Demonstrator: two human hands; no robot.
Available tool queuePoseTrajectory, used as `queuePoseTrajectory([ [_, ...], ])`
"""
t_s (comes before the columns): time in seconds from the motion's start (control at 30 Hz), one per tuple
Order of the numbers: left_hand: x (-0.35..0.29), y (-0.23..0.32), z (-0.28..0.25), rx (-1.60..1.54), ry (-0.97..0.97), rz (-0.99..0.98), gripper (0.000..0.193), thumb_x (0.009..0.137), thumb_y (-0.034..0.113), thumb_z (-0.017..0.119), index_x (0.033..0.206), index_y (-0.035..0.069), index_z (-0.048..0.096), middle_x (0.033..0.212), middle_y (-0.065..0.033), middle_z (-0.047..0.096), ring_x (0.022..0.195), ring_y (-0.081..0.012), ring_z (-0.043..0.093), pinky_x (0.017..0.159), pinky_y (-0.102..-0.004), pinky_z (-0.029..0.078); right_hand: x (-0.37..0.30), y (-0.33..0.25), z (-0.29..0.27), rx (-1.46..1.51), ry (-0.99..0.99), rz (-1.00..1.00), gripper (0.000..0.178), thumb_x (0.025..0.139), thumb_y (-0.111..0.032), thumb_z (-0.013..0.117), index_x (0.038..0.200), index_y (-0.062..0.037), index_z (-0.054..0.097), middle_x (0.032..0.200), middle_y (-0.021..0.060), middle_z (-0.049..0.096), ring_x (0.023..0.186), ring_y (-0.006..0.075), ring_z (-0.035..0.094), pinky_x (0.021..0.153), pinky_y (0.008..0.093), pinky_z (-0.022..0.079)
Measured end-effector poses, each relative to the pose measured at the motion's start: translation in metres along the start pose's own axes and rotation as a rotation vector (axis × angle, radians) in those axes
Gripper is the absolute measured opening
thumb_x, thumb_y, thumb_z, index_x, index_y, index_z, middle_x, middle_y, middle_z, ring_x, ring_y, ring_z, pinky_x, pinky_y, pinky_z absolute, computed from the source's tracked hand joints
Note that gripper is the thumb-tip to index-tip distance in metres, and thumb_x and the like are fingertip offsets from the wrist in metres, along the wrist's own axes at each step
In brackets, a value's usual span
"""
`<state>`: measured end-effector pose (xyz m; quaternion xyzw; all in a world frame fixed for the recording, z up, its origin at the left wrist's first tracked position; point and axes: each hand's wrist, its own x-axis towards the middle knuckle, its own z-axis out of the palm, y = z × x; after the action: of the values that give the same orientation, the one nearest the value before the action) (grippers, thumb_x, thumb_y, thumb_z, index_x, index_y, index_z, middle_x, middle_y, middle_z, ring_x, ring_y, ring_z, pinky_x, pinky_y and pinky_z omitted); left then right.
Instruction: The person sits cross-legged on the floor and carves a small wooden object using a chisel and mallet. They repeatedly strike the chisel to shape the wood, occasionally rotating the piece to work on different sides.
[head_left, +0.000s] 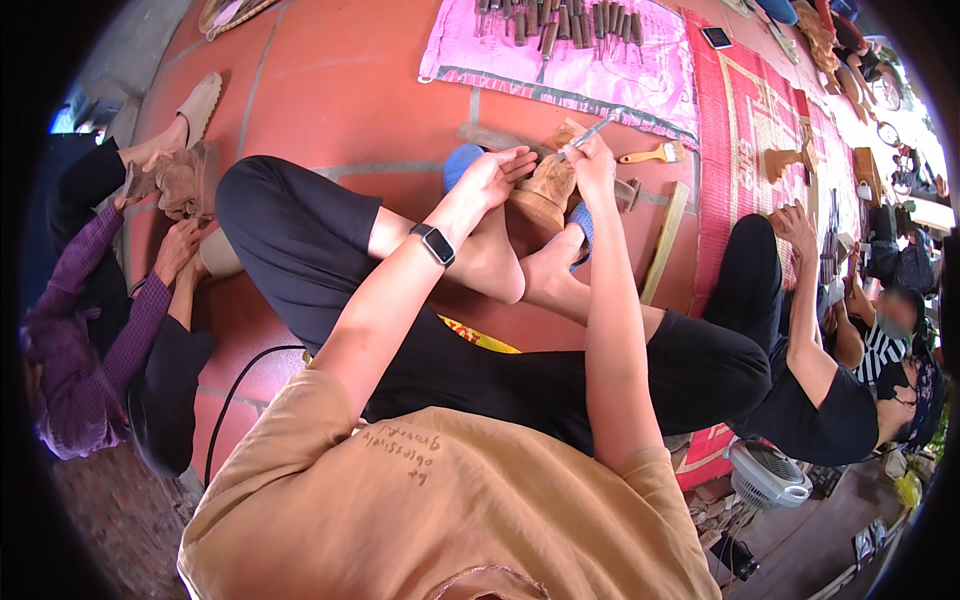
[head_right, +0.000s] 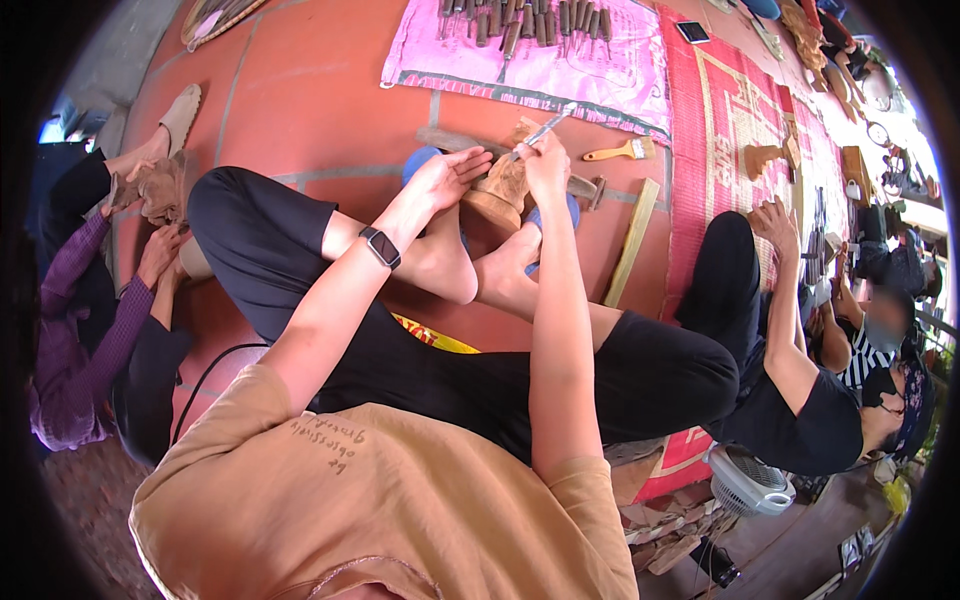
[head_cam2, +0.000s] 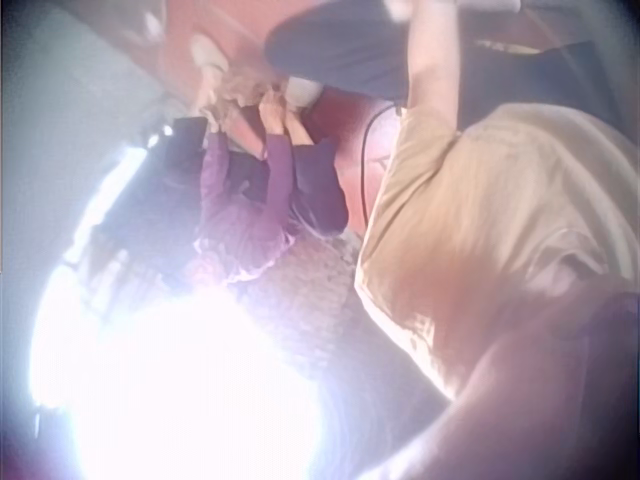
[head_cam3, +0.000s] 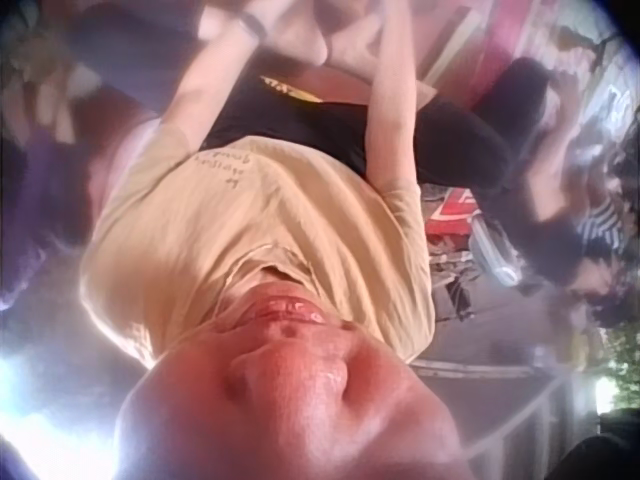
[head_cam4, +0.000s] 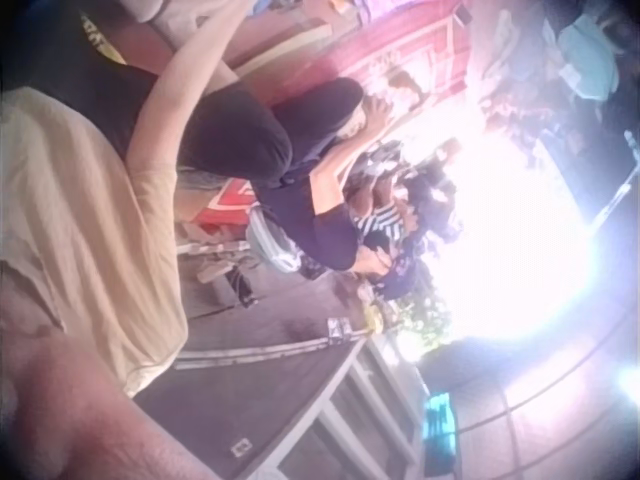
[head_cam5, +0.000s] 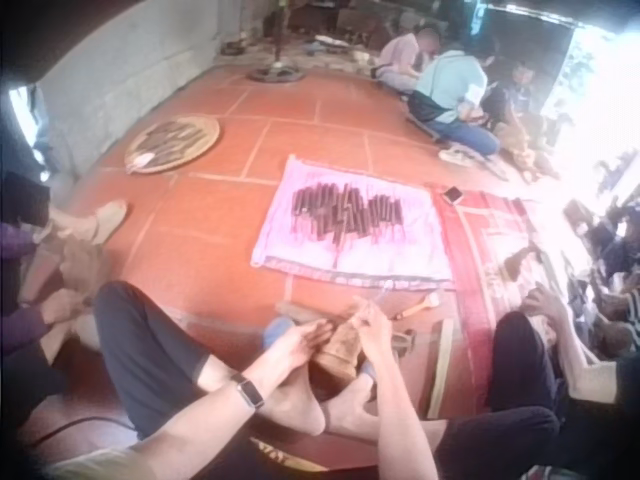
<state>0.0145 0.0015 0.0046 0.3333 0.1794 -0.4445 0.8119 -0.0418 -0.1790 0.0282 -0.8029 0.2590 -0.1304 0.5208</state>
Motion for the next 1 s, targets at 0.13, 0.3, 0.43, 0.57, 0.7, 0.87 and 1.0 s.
queuePoseTrajectory([
  [0.13,-0.002,-0.002,-0.004,0.021,0.021,0.006,0.029,0.094,0.011,0.052,0.118,-0.005,0.056,0.122,-0.0206,0.059,0.118,-0.0286,0.054,0.107,-0.0365,0.037,-0.004,-0.022,0.001,-0.375,-0.111,-0.042,0.027,0.077,-0.021,0.072,0.099,-0.0069,0.065,0.085,0.0113,0.07,0.086,0.031,0.067,0.079,0.0422,0.049],
  [0.3,0.002,-0.007,-0.002,0.065,0.004,0.031,0.031,0.093,0.01,0.053,0.119,-0.007,0.055,0.122,-0.0205,0.058,0.119,-0.0292,0.053,0.108,-0.0369,0.037,0.02,-0.026,0.003,-0.444,-0.037,0.163,0.029,0.08,-0.019,0.07,0.107,-0.0129,0.064,0.094,0.0098,0.07,0.094,0.0328,0.065,0.081,0.0452,0.05],
  [0.43,-0.004,-0.008,-0.001,0.152,-0.013,0.056,0.032,0.093,0.009,0.052,0.121,-0.007,0.054,0.12,-0.02,0.059,0.115,-0.0273,0.054,0.104,-0.0355,0.04,-0.001,-0.028,0.003,-0.357,-0.047,0.07,0.028,0.079,-0.018,0.072,0.104,-0.0115,0.065,0.093,0.0114,0.07,0.092,0.0327,0.065,0.081,0.0448,0.05],
  [0.57,-0.006,-0.017,0.008,0.345,-0.065,0.083,0.034,0.093,0.008,0.052,0.124,-0.006,0.053,0.122,-0.0155,0.058,0.115,-0.0217,0.053,0.102,-0.0313,0.038,0.003,-0.032,-0.001,-0.464,-0.035,0.058,0.033,0.078,-0.018,0.072,0.109,-0.0106,0.065,0.092,0.0127,0.069,0.093,0.0331,0.065,0.081,0.0443,0.05],
  [0.7,-0.008,-0.023,0.015,0.601,-0.035,0.184,0.037,0.092,0.009,0.054,0.127,-0.004,0.052,0.122,-0.012,0.059,0.114,-0.0176,0.052,0.1,-0.0288,0.038,0.012,-0.031,0.001,-0.403,0.002,0.102,0.03,0.078,-0.018,0.071,0.106,-0.0096,0.065,0.092,0.0135,0.069,0.093,0.0334,0.065,0.081,0.0447,0.05],
  [0.87,-0.021,-0.008,0.018,0.754,0.028,0.243,0.036,0.09,0.009,0.056,0.123,-0.005,0.056,0.119,-0.0116,0.062,0.111,-0.018,0.056,0.096,-0.0291,0.043,0.015,-0.02,0.014,-0.48,-0.092,-0.054,0.024,0.078,-0.018,0.07,0.1,-0.009,0.068,0.091,0.015,0.069,0.09,0.0327,0.065,0.08,0.0442,0.05],
  [1.0,-0.032,-0.027,0.032,0.578,-0.02,0.419,0.041,0.084,-0.002,0.048,0.124,0.004,0.056,0.115,-0.01,0.064,0.109,-0.0212,0.058,0.096,-0.0343,0.046,0.05,0.065,0.002,0.831,-0.212,0.092,0.022,0.083,-0.01,0.063,0.102,0.001,0.064,0.1,0.0144,0.066,0.088,0.0306,0.063,0.077,0.0441,0.052],
])
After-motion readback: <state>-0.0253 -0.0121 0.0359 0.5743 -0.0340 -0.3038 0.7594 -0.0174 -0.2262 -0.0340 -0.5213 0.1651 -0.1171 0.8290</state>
